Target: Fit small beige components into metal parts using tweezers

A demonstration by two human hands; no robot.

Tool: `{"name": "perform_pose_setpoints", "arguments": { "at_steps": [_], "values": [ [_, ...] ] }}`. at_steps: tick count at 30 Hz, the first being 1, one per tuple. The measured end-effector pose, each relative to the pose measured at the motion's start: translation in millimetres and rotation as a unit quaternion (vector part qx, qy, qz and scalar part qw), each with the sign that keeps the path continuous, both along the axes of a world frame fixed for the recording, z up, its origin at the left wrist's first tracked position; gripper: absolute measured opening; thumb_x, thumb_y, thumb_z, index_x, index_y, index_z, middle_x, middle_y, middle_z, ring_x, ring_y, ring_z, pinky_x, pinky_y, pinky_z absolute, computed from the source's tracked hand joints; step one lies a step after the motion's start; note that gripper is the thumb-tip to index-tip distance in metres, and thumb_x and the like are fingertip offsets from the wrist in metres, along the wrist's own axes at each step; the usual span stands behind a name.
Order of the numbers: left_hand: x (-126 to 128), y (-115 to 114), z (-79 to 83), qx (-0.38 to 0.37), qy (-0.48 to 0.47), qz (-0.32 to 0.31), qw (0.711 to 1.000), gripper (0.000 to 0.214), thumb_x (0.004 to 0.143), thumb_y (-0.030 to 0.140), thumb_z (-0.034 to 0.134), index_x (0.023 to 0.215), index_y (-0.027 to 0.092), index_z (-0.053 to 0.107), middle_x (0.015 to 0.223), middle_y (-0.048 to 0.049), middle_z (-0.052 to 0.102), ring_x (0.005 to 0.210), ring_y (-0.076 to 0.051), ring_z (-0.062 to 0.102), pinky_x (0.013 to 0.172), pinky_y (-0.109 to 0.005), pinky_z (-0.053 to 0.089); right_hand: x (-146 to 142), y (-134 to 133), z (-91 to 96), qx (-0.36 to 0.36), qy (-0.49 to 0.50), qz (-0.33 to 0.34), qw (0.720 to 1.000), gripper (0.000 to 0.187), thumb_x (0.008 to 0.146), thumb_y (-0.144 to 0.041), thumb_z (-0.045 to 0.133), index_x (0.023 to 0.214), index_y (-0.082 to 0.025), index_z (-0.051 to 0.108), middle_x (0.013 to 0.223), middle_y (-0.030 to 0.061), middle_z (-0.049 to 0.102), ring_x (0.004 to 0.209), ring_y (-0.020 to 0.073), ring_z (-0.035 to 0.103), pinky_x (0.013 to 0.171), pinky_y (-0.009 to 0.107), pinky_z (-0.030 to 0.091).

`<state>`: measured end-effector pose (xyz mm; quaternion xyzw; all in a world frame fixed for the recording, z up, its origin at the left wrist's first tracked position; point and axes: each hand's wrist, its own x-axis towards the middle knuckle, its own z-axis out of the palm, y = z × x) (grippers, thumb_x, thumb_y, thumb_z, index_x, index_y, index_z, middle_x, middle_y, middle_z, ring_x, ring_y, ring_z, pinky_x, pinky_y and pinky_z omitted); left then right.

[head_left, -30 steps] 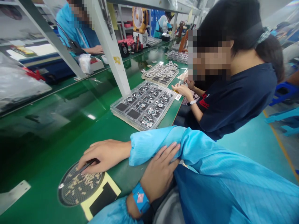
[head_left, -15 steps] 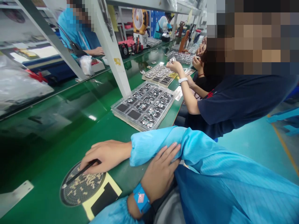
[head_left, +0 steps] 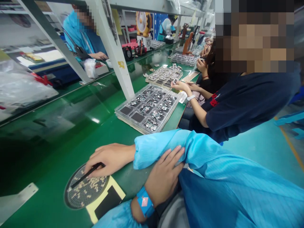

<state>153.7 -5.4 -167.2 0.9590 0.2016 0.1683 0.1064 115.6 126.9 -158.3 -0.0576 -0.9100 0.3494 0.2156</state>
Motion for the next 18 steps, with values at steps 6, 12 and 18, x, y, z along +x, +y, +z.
{"name": "perform_pose_setpoints", "arguments": {
  "at_steps": [6,12,18],
  "values": [
    [0.5,0.0,-1.2,-0.003,0.002,-0.003,1.000,0.043,0.099,0.023,0.057,0.142,0.019,0.061,0.178,-0.0061,0.024,0.166,-0.024,0.016,0.134,-0.045,0.024,1.3,-1.2,2.1,-0.009,0.001,0.000,1.000,0.031,0.105,-0.030,0.055,0.119,-0.009,0.073,0.113,0.0087,0.075,0.103,0.0164,0.064,0.093,0.024,0.046],
    [0.7,1.0,-0.1,0.000,0.003,-0.002,1.000,0.043,0.099,0.022,0.057,0.142,0.019,0.062,0.177,-0.0069,0.025,0.166,-0.025,0.017,0.133,-0.046,0.026,1.2,-0.1,-0.5,-0.009,0.010,0.007,1.000,0.032,0.105,-0.030,0.054,0.119,-0.007,0.073,0.112,0.0100,0.075,0.102,0.0178,0.064,0.093,0.026,0.046],
    [-0.3,0.4,-0.1,-0.002,0.001,-0.002,1.000,0.043,0.099,0.022,0.057,0.142,0.019,0.063,0.177,-0.0066,0.025,0.166,-0.024,0.017,0.133,-0.045,0.026,-0.4,1.1,-0.7,0.001,-0.005,0.009,1.000,0.033,0.105,-0.031,0.053,0.121,-0.009,0.072,0.114,0.0090,0.075,0.105,0.0179,0.064,0.096,0.026,0.045]
  ]
}}
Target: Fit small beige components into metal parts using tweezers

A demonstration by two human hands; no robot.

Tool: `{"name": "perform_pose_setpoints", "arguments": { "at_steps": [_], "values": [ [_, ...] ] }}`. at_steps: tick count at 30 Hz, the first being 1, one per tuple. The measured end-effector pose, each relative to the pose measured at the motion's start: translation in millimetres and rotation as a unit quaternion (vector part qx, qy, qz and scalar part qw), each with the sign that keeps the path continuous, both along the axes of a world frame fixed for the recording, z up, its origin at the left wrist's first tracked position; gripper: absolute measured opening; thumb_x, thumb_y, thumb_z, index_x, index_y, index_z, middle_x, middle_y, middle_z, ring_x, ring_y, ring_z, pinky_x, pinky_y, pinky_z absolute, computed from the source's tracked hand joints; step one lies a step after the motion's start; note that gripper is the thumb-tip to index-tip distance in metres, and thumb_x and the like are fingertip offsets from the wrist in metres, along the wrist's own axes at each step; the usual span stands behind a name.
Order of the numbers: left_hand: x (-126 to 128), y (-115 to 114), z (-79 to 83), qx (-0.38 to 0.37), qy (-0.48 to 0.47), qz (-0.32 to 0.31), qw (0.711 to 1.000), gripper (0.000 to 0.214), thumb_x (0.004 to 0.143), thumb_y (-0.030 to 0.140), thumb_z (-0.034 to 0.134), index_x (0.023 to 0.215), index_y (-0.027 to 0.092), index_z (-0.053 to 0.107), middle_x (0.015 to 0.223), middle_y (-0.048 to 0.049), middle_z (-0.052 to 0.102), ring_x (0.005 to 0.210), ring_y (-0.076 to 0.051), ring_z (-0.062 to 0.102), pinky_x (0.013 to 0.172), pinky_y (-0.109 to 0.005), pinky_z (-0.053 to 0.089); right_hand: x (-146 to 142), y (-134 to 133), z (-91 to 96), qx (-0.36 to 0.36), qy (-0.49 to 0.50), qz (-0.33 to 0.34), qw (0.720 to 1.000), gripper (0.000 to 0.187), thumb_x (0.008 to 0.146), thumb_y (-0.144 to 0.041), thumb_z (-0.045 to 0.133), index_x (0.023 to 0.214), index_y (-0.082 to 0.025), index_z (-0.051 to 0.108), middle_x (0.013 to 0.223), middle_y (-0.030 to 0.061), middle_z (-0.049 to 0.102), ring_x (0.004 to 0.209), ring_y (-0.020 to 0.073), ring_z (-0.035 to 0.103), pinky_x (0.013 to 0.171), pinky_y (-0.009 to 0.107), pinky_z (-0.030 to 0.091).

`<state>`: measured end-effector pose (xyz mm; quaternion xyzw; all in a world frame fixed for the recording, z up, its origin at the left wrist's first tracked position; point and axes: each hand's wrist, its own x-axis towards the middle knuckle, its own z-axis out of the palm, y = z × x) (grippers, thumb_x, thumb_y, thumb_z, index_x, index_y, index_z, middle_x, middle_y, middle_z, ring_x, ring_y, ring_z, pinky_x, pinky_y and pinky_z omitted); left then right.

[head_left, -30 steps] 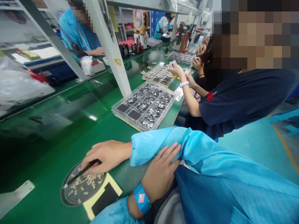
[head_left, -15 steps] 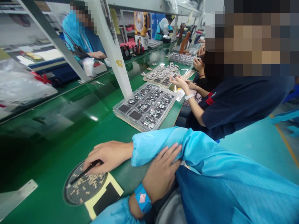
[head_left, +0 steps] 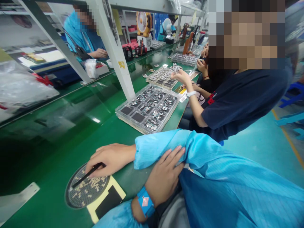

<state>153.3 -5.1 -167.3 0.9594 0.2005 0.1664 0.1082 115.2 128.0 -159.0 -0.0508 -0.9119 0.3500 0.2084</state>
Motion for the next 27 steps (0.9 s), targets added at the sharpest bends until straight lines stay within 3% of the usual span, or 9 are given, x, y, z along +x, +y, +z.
{"name": "perform_pose_setpoints", "arguments": {
  "at_steps": [27],
  "values": [
    [-0.3,-0.5,1.2,-0.011,0.006,0.000,1.000,0.041,0.098,0.021,0.057,0.139,0.019,0.064,0.177,-0.0071,0.026,0.166,-0.024,0.016,0.134,-0.046,0.025,0.2,-0.7,-3.3,0.014,0.004,-0.013,1.000,0.032,0.104,-0.033,0.056,0.119,-0.011,0.073,0.113,0.0080,0.076,0.103,0.0170,0.062,0.096,0.025,0.045]
  ]
}}
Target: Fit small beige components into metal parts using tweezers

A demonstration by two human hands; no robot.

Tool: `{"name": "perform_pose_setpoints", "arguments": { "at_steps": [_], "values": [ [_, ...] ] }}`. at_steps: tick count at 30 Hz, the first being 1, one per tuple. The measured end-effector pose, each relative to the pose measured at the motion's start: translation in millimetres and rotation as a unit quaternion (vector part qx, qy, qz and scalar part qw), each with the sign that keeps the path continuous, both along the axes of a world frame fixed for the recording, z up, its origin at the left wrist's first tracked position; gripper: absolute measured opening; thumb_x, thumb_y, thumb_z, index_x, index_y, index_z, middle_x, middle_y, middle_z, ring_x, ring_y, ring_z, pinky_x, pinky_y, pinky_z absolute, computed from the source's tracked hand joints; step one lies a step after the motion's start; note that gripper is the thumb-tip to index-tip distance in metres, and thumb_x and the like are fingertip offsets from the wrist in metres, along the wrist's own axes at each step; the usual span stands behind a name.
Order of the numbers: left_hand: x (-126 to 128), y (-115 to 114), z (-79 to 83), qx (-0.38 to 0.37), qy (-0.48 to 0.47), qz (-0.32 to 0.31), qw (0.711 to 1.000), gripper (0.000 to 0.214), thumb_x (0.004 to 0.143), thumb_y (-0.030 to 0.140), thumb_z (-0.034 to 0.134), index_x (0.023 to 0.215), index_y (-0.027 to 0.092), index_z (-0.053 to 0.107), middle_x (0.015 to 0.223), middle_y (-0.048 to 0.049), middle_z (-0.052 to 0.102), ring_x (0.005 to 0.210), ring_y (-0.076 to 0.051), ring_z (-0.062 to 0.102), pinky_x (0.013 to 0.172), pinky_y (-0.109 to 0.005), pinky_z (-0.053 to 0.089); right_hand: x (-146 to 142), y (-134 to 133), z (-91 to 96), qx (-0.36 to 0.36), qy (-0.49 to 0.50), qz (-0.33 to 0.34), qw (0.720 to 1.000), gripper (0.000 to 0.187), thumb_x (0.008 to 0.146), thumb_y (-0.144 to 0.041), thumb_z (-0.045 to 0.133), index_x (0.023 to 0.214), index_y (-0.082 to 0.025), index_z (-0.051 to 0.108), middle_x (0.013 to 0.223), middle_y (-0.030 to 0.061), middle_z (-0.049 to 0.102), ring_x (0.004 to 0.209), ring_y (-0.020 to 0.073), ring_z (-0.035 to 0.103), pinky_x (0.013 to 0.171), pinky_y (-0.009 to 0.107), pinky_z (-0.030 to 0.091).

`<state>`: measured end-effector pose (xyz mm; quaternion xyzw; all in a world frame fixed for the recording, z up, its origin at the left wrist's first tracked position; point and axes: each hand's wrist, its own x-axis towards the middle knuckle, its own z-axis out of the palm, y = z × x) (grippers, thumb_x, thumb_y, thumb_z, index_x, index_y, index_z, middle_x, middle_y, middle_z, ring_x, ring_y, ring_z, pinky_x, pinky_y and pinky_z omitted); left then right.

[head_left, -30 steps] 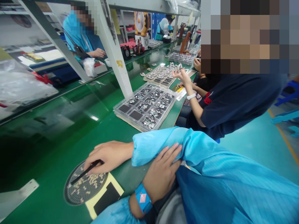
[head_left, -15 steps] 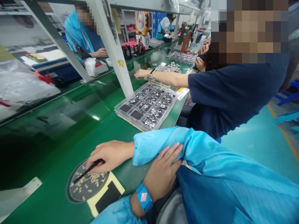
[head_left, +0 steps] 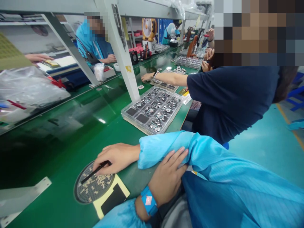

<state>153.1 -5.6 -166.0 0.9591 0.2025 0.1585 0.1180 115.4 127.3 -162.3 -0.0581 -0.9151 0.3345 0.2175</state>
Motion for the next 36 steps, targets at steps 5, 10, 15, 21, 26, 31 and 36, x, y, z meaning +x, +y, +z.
{"name": "perform_pose_setpoints", "arguments": {
  "at_steps": [5,10,15,21,26,31,36],
  "values": [
    [0.3,0.2,0.4,0.001,0.004,0.001,1.000,0.041,0.099,0.022,0.056,0.140,0.019,0.064,0.177,-0.0075,0.026,0.166,-0.024,0.017,0.134,-0.046,0.026,0.7,-0.8,1.1,0.001,0.003,-0.005,1.000,0.032,0.104,-0.034,0.056,0.118,-0.011,0.074,0.111,0.0075,0.076,0.101,0.0166,0.062,0.094,0.025,0.045],
    [0.7,0.5,-0.2,0.005,-0.001,-0.002,1.000,0.039,0.100,0.021,0.055,0.138,0.018,0.064,0.177,-0.0082,0.025,0.167,-0.024,0.016,0.134,-0.047,0.026,1.2,-1.4,3.8,-0.008,0.021,0.002,1.000,0.032,0.104,-0.031,0.057,0.118,-0.009,0.074,0.108,0.0087,0.076,0.101,0.0170,0.063,0.094,0.025,0.046],
    [0.4,0.7,-1.0,0.002,-0.003,-0.003,1.000,0.041,0.099,0.020,0.055,0.138,0.019,0.064,0.177,-0.0081,0.026,0.167,-0.024,0.016,0.134,-0.046,0.026,2.3,-2.1,6.3,-0.019,0.040,0.000,0.999,0.032,0.104,-0.031,0.057,0.118,-0.008,0.074,0.112,0.0098,0.076,0.105,0.0165,0.064,0.096,0.024,0.046],
    [0.5,0.4,-2.0,0.002,0.000,-0.001,1.000,0.041,0.099,0.021,0.056,0.138,0.019,0.064,0.177,-0.0082,0.025,0.167,-0.024,0.015,0.134,-0.047,0.025,2.9,-3.1,6.5,-0.024,0.020,-0.002,1.000,0.029,0.104,-0.031,0.057,0.117,-0.011,0.074,0.111,0.0083,0.076,0.106,0.0147,0.065,0.095,0.022,0.045],
    [0.8,0.5,-2.6,0.006,0.003,-0.005,1.000,0.042,0.099,0.021,0.056,0.140,0.018,0.063,0.178,-0.0085,0.023,0.167,-0.024,0.014,0.135,-0.046,0.023,3.5,-4.0,7.5,-0.022,0.018,-0.009,1.000,0.024,0.104,-0.030,0.058,0.115,-0.013,0.073,0.113,0.0079,0.077,0.107,0.0150,0.065,0.096,0.023,0.046],
    [0.3,0.5,-1.2,0.004,0.005,-0.001,1.000,0.039,0.100,0.022,0.054,0.137,0.018,0.064,0.178,-0.0073,0.024,0.167,-0.024,0.014,0.135,-0.046,0.024,2.6,-3.0,7.6,-0.019,0.012,-0.004,1.000,0.028,0.105,-0.031,0.058,0.118,-0.012,0.072,0.110,0.0074,0.076,0.105,0.0154,0.063,0.097,0.023,0.045],
    [0.3,0.0,0.5,0.005,0.001,-0.002,1.000,0.040,0.098,0.021,0.057,0.138,0.018,0.065,0.177,-0.0082,0.026,0.166,-0.024,0.016,0.135,-0.046,0.025,3.0,-3.6,8.0,-0.032,0.015,-0.002,0.999,0.025,0.105,-0.030,0.057,0.117,-0.012,0.071,0.115,0.0083,0.076,0.108,0.0152,0.064,0.098,0.023,0.045]
  ]
}}
